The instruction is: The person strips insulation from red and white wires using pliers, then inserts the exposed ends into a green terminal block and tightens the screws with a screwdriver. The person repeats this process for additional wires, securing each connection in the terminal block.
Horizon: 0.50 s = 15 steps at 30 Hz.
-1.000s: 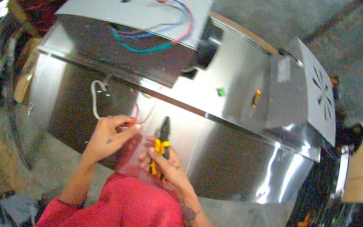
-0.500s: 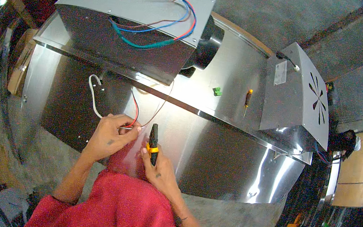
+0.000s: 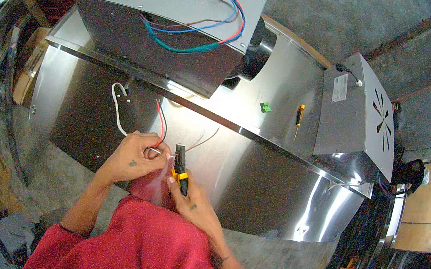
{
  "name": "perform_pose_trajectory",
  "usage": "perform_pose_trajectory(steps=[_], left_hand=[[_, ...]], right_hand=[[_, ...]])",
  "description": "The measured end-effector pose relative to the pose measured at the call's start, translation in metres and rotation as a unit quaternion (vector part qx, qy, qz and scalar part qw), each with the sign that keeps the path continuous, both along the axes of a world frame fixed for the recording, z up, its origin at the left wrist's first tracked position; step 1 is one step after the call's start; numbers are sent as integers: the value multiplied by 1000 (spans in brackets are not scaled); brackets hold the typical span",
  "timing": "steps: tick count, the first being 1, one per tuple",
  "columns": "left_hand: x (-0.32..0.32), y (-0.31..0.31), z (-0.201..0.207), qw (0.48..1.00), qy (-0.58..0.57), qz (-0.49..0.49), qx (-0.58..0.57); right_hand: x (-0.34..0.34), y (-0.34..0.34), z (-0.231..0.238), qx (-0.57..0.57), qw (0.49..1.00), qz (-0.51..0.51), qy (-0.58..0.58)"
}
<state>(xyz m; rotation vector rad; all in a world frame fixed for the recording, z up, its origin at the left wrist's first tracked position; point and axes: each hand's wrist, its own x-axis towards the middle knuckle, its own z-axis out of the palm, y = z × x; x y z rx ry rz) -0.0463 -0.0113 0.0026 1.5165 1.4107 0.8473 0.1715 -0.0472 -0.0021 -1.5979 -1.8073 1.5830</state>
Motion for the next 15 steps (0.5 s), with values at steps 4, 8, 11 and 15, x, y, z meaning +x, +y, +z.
perform_pose_trajectory(steps=[4,8,11,15], left_hand=[[2,0,-1,1000,-2,-13,-1],[-1,2,-3,999,0,-40,17],[-2,2,-2,999,-1,-47,18],[-4,3,-4,998,-27,-54,-11]], right_hand=[[1,3,-4,16,1000,14,5],[-1,6,4,-2,1000,19,2],[-1,7,0,-6,1000,17,22],[3,6,-11,3,996,18,82]])
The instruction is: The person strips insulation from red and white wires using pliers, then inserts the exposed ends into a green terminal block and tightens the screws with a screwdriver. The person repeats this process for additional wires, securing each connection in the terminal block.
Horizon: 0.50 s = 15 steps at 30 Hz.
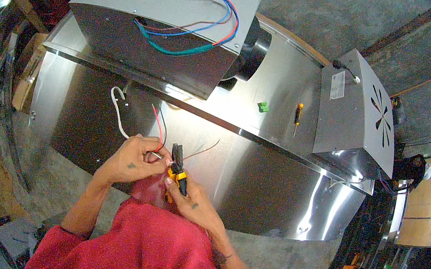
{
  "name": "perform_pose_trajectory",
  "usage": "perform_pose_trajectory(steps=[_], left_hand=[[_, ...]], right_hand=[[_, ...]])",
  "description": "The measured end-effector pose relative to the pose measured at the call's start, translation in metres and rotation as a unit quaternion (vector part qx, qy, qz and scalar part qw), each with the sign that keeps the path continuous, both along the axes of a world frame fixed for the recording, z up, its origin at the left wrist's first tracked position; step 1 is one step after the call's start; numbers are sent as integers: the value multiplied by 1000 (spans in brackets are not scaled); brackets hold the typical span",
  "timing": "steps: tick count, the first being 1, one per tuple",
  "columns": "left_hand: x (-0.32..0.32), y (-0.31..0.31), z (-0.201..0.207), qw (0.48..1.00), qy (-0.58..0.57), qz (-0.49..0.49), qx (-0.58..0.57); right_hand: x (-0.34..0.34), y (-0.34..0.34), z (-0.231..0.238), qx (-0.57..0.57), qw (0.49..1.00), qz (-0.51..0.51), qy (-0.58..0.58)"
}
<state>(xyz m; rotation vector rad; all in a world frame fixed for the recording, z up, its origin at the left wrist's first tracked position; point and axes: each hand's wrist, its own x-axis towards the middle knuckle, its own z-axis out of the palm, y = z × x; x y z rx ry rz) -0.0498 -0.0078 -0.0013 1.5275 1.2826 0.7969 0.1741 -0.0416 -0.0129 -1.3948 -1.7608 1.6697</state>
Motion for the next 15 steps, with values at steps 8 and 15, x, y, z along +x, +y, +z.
perform_pose_trajectory(steps=[8,15], left_hand=[[-4,5,0,999,-13,-23,-34],[-2,3,-2,1000,-6,-21,16]], right_hand=[[0,3,11,-58,998,11,-6],[-2,-3,1,40,995,-22,-86]])
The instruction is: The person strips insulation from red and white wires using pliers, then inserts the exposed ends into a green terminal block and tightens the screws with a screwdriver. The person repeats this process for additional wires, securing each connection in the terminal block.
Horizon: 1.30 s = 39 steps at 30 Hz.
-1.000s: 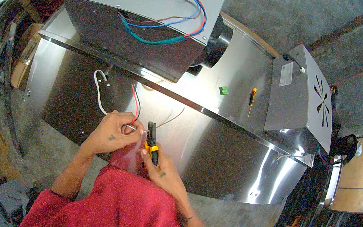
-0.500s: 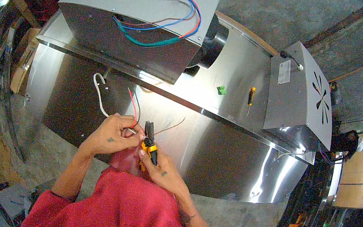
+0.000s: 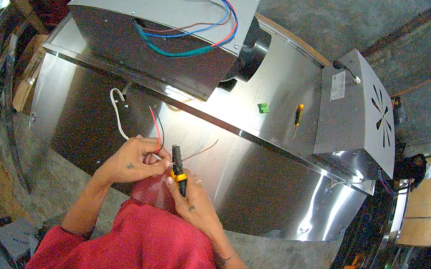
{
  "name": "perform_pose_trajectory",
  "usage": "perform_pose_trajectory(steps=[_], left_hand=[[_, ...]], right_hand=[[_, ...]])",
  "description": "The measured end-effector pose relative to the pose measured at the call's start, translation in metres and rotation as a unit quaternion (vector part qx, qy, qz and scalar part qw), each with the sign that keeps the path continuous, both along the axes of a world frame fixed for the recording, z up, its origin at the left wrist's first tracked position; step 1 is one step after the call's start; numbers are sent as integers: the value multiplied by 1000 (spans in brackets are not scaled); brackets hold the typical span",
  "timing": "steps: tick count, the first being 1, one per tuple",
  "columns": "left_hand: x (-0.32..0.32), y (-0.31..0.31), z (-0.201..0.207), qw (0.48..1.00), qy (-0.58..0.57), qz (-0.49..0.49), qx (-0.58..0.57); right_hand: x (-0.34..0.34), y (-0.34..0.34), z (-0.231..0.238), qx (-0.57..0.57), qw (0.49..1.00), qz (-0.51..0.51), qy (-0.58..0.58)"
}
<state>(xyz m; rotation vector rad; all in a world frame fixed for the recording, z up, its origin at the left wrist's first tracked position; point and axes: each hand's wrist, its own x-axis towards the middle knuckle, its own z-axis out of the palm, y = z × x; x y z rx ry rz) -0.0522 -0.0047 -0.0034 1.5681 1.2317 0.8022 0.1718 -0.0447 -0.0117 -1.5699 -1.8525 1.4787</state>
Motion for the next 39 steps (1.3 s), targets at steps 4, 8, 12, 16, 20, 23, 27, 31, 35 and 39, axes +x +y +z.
perform_pose_trajectory(steps=[4,8,12,16,20,23,27,31,35,39], left_hand=[[4,-3,-1,999,-1,7,41],[6,-1,2,993,57,-17,103],[12,1,7,994,47,-11,101],[15,2,3,993,48,-14,107],[17,2,2,992,61,-14,113],[26,-3,2,990,63,31,118],[28,-4,-3,971,95,52,215],[30,-6,-11,953,104,79,273],[30,-8,-13,958,92,90,255],[30,-7,-12,958,96,90,257]], right_hand=[[-5,0,0,-13,999,-39,23],[-10,-7,-22,4,993,-109,48],[-17,-9,-26,68,986,-150,33],[-18,-3,-18,39,985,-168,31],[-15,0,-29,39,984,-169,30],[-15,3,-34,44,982,-179,48],[-15,3,-38,62,981,-175,57],[-17,0,-41,65,981,-167,75],[-17,1,-25,59,986,-143,64],[-15,2,-23,71,988,-117,65]])
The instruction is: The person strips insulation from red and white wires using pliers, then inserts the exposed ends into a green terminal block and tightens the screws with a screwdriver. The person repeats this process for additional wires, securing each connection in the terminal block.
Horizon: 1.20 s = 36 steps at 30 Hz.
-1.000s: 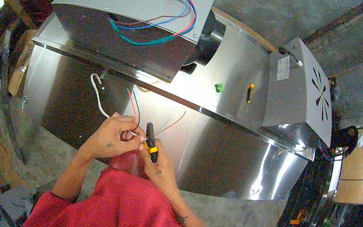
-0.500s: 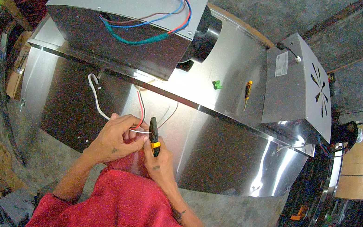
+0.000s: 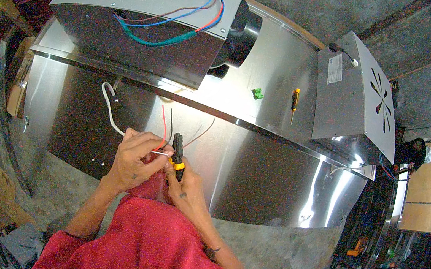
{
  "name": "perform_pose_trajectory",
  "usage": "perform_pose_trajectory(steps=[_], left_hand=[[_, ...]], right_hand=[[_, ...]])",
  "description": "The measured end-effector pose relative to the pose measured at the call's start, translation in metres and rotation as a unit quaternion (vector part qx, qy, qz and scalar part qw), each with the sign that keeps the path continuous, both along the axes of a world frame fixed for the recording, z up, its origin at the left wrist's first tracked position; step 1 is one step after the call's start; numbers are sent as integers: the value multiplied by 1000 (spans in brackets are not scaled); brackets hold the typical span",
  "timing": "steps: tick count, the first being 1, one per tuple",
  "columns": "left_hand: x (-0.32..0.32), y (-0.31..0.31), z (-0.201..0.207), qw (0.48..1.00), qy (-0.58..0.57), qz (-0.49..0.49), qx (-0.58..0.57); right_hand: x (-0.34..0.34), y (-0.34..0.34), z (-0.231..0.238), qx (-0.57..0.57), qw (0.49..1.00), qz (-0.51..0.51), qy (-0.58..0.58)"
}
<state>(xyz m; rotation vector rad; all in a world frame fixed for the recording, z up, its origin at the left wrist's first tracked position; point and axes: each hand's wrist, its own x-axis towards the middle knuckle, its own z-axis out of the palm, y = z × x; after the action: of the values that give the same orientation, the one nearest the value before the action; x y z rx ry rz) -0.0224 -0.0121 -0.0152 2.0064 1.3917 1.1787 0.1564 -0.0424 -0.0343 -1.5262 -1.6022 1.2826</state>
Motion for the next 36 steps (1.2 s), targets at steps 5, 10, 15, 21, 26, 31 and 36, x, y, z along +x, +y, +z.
perform_pose_trajectory(steps=[5,10,15,21,26,31,36], left_hand=[[1,0,-5,999,3,0,38],[2,0,-5,1000,0,14,20],[5,1,-3,999,-26,20,38],[6,1,-6,999,-30,17,40],[6,-1,-10,998,-38,29,39],[7,0,-9,998,-42,33,35],[9,1,-10,996,-28,30,79]], right_hand=[[0,-1,-10,30,1000,-1,3],[-2,1,-13,26,999,-13,-37],[-7,4,1,54,998,-14,-15],[-4,7,-9,27,999,-20,-10],[-1,10,-5,42,999,7,8],[-4,11,-12,54,998,-8,-24],[-10,13,-19,27,997,-50,-45]])
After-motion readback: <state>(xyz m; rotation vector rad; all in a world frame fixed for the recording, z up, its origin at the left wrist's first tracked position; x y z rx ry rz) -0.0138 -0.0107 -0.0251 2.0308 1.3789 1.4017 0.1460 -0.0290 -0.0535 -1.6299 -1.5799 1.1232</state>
